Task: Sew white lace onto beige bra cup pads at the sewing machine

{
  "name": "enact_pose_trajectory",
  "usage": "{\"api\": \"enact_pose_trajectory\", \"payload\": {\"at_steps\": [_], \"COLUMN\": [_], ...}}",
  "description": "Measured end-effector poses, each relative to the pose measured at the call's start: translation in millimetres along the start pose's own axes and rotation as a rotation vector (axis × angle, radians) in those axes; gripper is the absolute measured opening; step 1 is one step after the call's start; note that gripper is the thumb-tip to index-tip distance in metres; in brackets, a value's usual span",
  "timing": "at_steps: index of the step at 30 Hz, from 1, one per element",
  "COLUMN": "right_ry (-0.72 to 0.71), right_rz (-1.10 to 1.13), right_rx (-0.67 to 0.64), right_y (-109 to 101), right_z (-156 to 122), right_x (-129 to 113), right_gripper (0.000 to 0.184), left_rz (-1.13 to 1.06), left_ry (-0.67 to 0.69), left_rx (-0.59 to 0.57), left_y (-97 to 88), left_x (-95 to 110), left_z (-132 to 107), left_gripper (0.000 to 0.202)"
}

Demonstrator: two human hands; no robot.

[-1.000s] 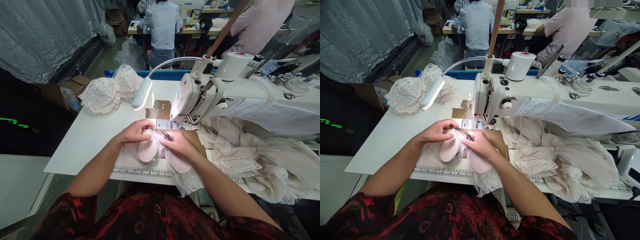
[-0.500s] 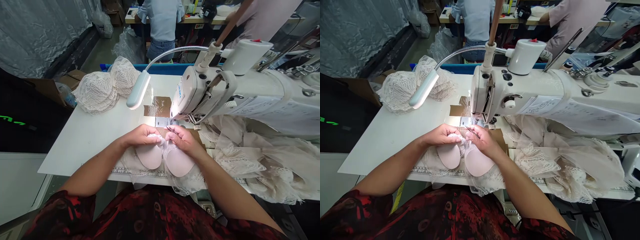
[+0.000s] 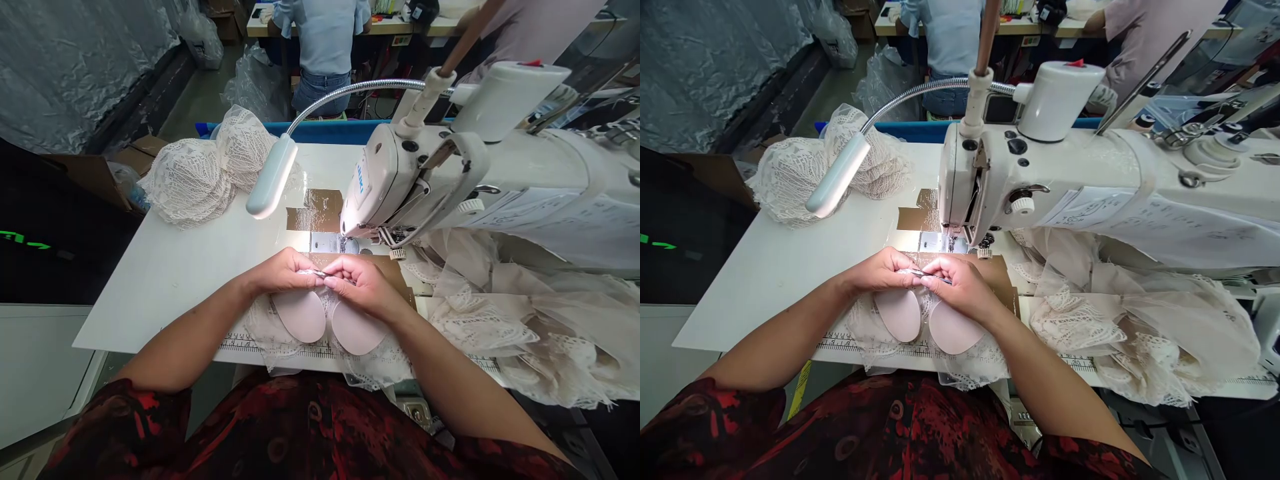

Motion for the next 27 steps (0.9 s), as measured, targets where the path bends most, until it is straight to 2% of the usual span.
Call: {"api": "enact_pose_trajectory", "payload": {"at_steps": [6, 9, 12, 13, 15, 16, 18, 22, 23, 24, 27], "right_ry": [-0.005, 0.052, 0.103, 0.109, 0.117, 0.126, 0.144, 0.091, 0.083, 0.086, 0.106], "right_rz": [-0.103, 0.040, 0.197, 0.183, 0.059, -0.021, -0.141, -0.140, -0.104, -0.066, 0.025], "right_rx": [0.052, 0.074, 0.025, 0.000, -0.014, 0.001, 0.003, -0.270, -0.295, -0.272, -0.078], "right_y": [-2.6, -1.7, 5.2, 7.1, 5.6, 2.0, -4.9, 5.0, 7.8, 8.9, 7.4], "right_z": [0.6, 1.6, 3.0, 3.3, 3.2, 2.8, 1.7, -1.4, -1.5, -0.5, 3.8], "right_x": [1.1, 9.2, 13.6, 13.0, 10.4, 8.9, 5.5, -2.0, -2.3, -1.3, 6.3], "right_gripper": [0.016, 0.019, 0.034, 0.036, 0.027, 0.021, 0.022, 0.024, 0.026, 0.028, 0.026], "left_rz": [-0.011, -0.027, -0.011, 0.009, 0.093, 0.154, 0.270, 0.275, 0.253, 0.231, 0.177], "left_ry": [-0.033, -0.033, 0.012, 0.025, 0.016, -0.001, -0.044, -0.073, -0.059, -0.040, 0.001], "left_rx": [0.022, 0.029, -0.006, -0.042, -0.128, -0.158, -0.182, -0.110, -0.082, -0.058, -0.028], "left_y": [0.3, 2.2, 3.6, 3.6, 0.9, -2.9, -14.2, -35.6, -37.9, -38.5, -32.1], "left_x": [0.9, 0.6, 4.0, 5.7, 8.1, 8.7, 9.2, 12.7, 14.4, 16.2, 19.3], "left_z": [-1.6, -0.3, -0.1, -1.5, -7.7, -12.3, -22.7, -36.9, -37.8, -37.8, -34.1], "left_gripper": [0.034, 0.030, 0.029, 0.028, 0.028, 0.029, 0.029, 0.026, 0.027, 0.027, 0.026]}}
Point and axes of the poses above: each hand's wrist, its own z-axis towards the middle knuckle, its own y-axis out of the palm, x = y × z, the point moved 6 cm from there along z, towards the middle knuckle, and after that the axes turned 2 degrees about -z, right-handed, at the moved point
